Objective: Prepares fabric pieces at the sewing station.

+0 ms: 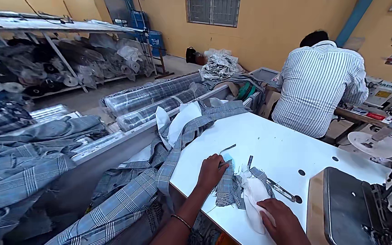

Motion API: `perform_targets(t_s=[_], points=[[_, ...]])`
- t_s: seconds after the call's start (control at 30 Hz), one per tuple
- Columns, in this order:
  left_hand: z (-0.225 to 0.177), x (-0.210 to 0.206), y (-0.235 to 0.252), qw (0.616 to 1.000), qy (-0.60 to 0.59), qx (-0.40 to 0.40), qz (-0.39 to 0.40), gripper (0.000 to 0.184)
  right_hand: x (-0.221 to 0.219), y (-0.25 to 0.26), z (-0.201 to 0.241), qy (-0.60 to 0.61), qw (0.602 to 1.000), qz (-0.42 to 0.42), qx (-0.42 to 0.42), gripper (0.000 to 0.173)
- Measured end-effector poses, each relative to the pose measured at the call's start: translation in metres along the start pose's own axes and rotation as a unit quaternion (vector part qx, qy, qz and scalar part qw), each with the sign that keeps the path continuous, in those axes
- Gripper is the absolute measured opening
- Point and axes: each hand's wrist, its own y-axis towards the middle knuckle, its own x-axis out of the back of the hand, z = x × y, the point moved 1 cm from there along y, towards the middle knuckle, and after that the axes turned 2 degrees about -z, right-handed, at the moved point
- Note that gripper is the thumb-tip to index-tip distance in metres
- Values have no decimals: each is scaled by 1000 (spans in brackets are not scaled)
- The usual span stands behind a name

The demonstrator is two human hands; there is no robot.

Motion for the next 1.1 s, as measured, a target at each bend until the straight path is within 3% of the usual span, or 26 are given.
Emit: perform_targets(t_s=[0.17,0.3,0.37,0.47,0.57,0.67,0.83,0.9,0.97,1.0,1.1], points=[[1,0,-1,1000,-2,-8,-2,29,-12,-5,1,-48,997,-65,6,19],[3,0,0,1000,-8,-11,-5,29,21,14,3,69,986,-89,-120,23],[3,-1,0,1000,-9,-15,-9,29,34,21,8,63,981,-117,-138,24],[1,0,1,1000,-4,-5,-5,29,31,13,36,-16,992,-70,-100,27],[-1,2,0,1000,-1,1,-3,28,-9,-12,65,-89,992,27,-89,33],[-2,3,0,1000,2,4,5,28,-25,-18,70,-154,985,32,-69,38],[-1,2,0,1000,4,1,11,29,-30,-1,61,-281,959,-47,3,19],[-1,3,-1,1000,5,4,19,30,-14,10,54,-205,978,3,-35,17],[-1,4,0,1000,0,5,21,31,20,27,34,-66,983,102,-138,27],[-1,4,0,1000,-3,5,22,31,34,35,20,5,977,112,-184,30],[-2,5,1,999,-10,12,33,31,59,55,-7,207,932,6,-297,26]])
